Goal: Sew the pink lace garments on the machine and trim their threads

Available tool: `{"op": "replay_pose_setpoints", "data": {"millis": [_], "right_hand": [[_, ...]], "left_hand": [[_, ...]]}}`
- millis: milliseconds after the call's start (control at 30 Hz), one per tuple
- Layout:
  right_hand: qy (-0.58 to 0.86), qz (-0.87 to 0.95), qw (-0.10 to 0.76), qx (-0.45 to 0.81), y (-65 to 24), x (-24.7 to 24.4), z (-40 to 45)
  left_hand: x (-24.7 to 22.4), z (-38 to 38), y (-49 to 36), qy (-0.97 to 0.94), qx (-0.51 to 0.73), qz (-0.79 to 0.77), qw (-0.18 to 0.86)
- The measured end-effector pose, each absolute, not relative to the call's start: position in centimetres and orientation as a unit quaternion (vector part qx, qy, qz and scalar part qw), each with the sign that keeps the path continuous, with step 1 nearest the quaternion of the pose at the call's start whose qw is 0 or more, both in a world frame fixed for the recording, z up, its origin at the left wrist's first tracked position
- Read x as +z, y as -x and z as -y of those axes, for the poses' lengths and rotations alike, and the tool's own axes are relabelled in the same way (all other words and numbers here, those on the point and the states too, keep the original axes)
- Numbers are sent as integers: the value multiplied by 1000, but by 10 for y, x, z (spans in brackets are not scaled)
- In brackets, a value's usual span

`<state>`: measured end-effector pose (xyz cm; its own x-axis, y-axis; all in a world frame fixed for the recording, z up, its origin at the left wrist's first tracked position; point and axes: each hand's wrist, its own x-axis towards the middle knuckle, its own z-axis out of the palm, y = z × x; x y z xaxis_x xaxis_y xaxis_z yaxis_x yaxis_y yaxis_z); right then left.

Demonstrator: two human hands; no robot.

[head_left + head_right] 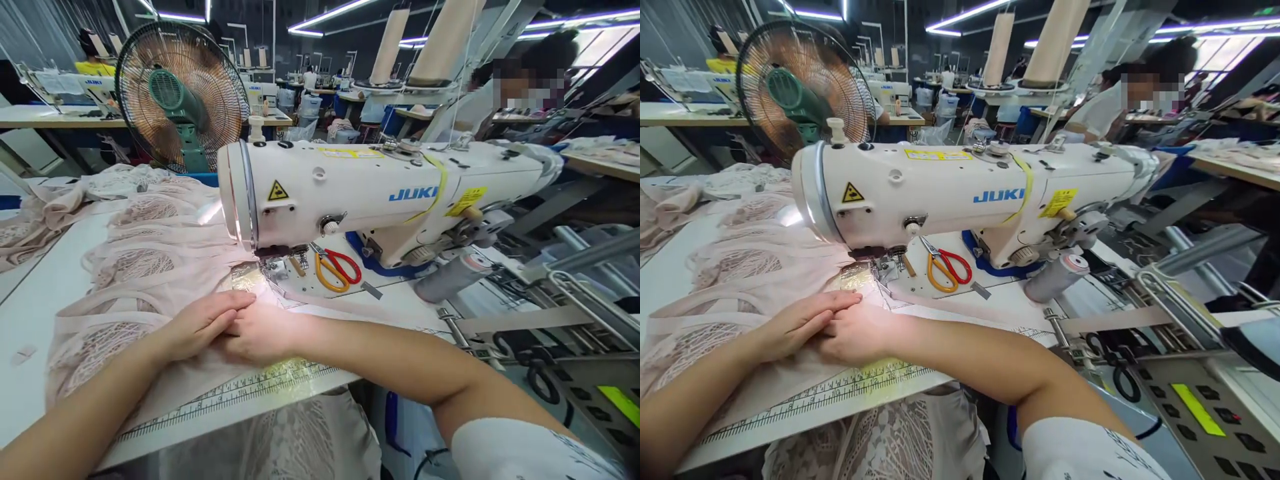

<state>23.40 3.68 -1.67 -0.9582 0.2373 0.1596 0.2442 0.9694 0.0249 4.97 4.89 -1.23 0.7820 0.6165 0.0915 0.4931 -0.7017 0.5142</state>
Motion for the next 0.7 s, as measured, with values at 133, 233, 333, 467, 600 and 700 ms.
{"op": "replay_pose_setpoints", "data": {"millis": [133,233,333,467,600,700], "right_hand": [[176,969,169,-49,-259,-19,-5],[255,946,198,-36,-273,-21,2],[275,941,199,-13,-278,-25,-1],[275,937,214,16,-281,-30,-6],[272,934,230,27,-285,-31,-5],[266,933,243,22,-288,-30,-4]], "left_hand": [[-16,-47,-53,-936,112,-302,143],[-13,-41,-59,-934,101,-337,60],[-15,-35,-66,-916,93,-391,-5],[-15,-30,-80,-890,72,-448,-46],[-2,-30,-95,-875,32,-481,-38],[7,-35,-103,-871,-1,-490,-27]]}}
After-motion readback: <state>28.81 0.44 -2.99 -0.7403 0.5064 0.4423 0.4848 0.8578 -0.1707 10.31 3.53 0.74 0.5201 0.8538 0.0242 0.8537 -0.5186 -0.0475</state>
